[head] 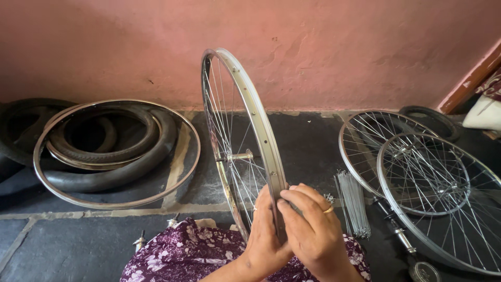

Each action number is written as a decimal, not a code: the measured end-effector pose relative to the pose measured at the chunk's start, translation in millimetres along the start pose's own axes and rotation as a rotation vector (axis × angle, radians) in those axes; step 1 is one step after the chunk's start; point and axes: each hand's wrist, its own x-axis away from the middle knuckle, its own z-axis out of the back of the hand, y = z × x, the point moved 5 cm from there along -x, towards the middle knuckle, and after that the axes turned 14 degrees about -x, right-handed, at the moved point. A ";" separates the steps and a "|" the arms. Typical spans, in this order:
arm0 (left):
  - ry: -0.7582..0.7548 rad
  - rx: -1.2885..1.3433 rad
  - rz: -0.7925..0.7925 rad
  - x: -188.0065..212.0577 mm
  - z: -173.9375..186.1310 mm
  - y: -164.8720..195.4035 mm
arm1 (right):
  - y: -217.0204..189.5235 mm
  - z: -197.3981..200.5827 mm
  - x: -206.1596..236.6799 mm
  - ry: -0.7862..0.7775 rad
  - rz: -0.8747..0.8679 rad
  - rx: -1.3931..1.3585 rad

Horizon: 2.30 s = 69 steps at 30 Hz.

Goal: The person installs spokes into a bicycle wheel rim and hub. They repeatedly pick up a spoke, insert it through the hub flange, and thread it into a hole in the rim, then rotate the wheel to continue the process.

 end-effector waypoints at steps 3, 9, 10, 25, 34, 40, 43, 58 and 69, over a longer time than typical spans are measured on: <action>0.015 -0.001 -0.009 0.1 -0.2 -0.5 | -2.1 -1.7 0.7 0.051 0.027 0.027; 0.042 0.094 -0.031 -0.4 -0.5 -6.8 | -1.5 0.2 3.2 0.006 0.080 0.026; 0.053 0.085 -0.040 -0.4 -1.0 -7.3 | 0.0 0.3 3.6 0.007 0.072 0.026; 0.036 0.104 0.037 8.3 -9.9 -16.6 | 3.9 -5.6 10.4 -0.004 0.056 0.038; 0.023 0.063 -0.028 6.6 -7.9 -13.8 | 3.1 -3.5 12.9 0.009 0.065 0.018; 0.033 0.075 -0.003 8.6 -7.1 -12.3 | 1.3 -6.1 11.8 0.035 0.062 0.034; 0.060 0.150 -0.047 10.0 -7.2 -13.0 | 4.1 -2.4 14.5 0.002 0.084 0.002; 0.019 0.037 -0.027 8.5 -3.9 -3.2 | 8.5 -5.6 19.3 0.029 0.105 0.009; 0.050 0.008 -0.049 -0.7 9.3 12.9 | -4.9 0.7 3.6 -0.001 0.025 -0.010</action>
